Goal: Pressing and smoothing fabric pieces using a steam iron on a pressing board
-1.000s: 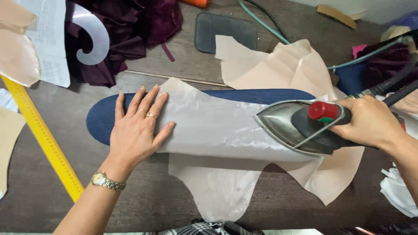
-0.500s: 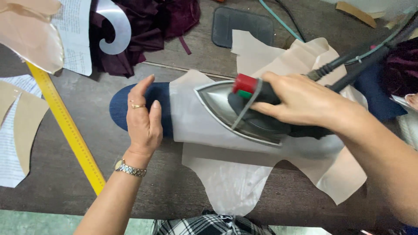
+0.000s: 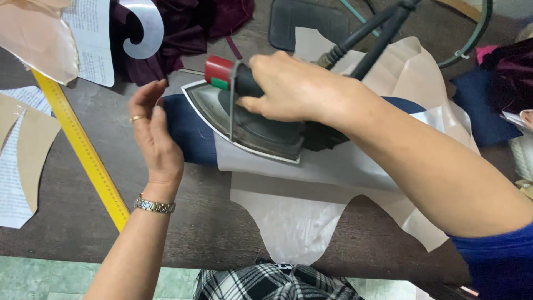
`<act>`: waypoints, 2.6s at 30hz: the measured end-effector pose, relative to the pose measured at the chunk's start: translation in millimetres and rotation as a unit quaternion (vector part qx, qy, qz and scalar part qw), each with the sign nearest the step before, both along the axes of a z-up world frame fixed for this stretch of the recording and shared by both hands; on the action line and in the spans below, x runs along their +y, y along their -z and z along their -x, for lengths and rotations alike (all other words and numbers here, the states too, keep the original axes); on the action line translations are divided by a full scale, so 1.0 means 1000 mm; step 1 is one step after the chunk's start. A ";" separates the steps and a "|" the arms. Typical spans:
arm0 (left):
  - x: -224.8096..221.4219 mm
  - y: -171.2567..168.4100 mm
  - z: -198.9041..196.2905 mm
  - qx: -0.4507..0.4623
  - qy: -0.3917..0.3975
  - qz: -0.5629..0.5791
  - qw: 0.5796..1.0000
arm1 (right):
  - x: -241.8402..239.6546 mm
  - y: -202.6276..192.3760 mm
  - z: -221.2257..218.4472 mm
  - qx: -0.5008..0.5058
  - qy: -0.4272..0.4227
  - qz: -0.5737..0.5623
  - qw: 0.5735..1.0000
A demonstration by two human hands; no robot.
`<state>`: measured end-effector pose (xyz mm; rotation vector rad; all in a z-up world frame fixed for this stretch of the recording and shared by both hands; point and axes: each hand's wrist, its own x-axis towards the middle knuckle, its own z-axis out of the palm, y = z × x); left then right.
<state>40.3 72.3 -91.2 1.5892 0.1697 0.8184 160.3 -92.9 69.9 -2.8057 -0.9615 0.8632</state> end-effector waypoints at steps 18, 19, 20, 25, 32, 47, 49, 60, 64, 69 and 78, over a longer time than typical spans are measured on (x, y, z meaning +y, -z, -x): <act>-0.005 0.001 -0.008 0.151 0.019 -0.467 0.871 | -0.156 0.001 0.058 0.025 0.110 0.121 0.986; -0.004 0.001 -0.007 0.153 0.013 -0.472 0.868 | -0.165 0.004 0.050 -0.007 0.135 0.121 0.983; -0.006 0.001 -0.008 0.151 0.018 -0.470 0.869 | -0.175 0.002 0.042 -0.007 0.140 0.124 0.982; -0.006 0.002 -0.007 0.164 0.011 -0.476 0.864 | -0.253 0.021 -0.005 -0.076 0.264 0.072 0.959; -0.011 0.000 -0.009 0.163 -0.007 -0.481 0.861 | -0.349 0.038 -0.015 -0.089 0.328 0.094 0.936; -0.016 -0.001 -0.005 0.141 -0.021 -0.391 0.909 | -0.179 0.004 -0.008 -0.123 0.145 0.162 0.968; -0.016 -0.002 -0.004 0.128 -0.027 -0.396 0.909 | -0.135 -0.002 -0.011 -0.099 0.112 0.167 0.975; -0.020 -0.005 0.001 0.058 -0.085 -0.245 0.964 | 0.051 0.010 -0.067 -0.042 0.002 0.066 0.997; -0.021 -0.007 0.001 0.054 -0.098 -0.221 0.969 | 0.069 0.015 -0.071 -0.012 0.020 0.050 0.999; -0.019 -0.013 0.000 0.076 -0.086 -0.236 0.965 | 0.024 0.005 -0.059 -0.037 0.054 0.068 0.996; 0.002 -0.015 -0.042 0.368 0.012 -0.476 0.799 | -0.155 -0.002 -0.018 -0.081 0.199 0.173 0.961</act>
